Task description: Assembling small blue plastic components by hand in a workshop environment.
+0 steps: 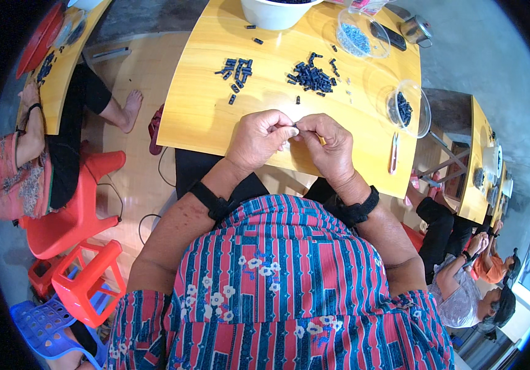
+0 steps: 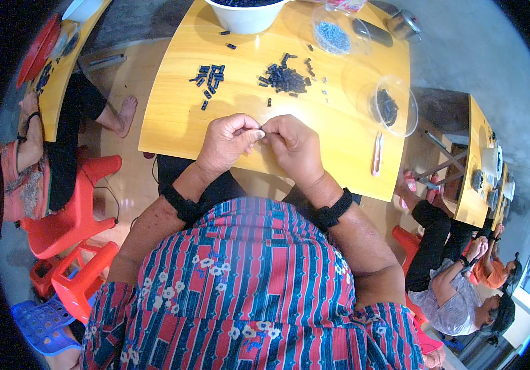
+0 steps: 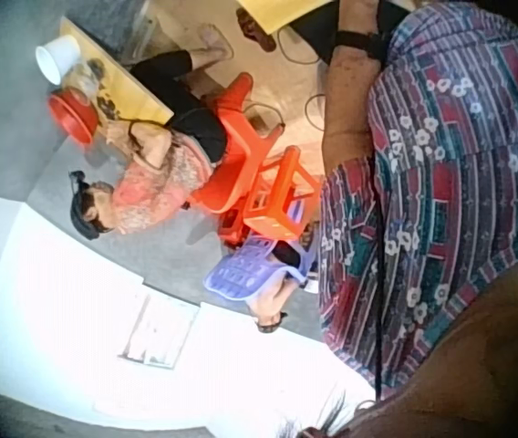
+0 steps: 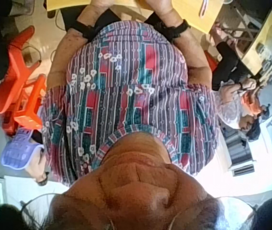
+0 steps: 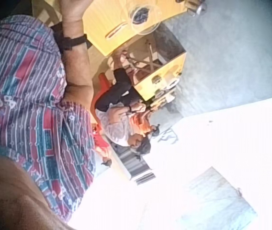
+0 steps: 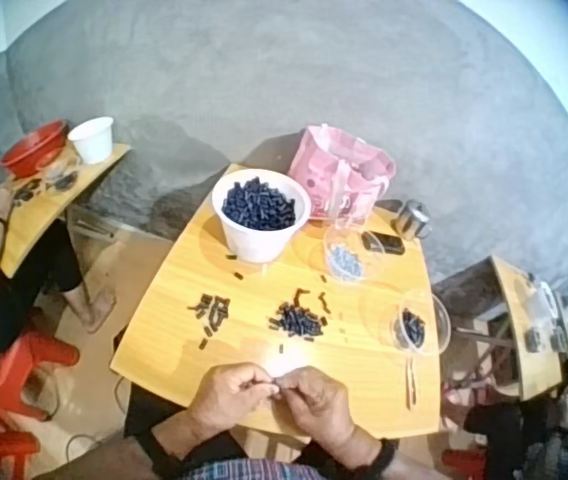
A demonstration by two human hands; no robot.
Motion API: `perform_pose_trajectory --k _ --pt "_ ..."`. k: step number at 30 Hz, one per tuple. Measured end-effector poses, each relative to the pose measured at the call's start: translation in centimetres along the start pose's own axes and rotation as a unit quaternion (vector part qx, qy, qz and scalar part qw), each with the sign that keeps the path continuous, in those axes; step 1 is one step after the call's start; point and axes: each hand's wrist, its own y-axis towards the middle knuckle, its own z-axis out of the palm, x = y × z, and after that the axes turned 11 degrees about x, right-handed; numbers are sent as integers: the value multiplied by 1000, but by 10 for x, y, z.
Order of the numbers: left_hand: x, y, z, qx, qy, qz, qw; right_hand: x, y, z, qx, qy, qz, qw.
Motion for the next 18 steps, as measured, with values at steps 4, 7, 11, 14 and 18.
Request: perform_pose_trajectory --k 4,7,11,14,18 --pt "3 1 1 -6 15 11 1000 0 6 -5 5 -73 -70 995" --pt "7 2 4 -29 4 15 999 1 10 -8 -20 -48 -1 999" --pt "4 3 5 -37 10 17 999 -14 31 -12 -62 -108 32 992" --pt "5 2 4 -27 15 18 999 -14 43 -6 -48 -178 19 983" --pt "3 2 3 -15 20 18 1000 -14 46 0 -50 -299 29 952"
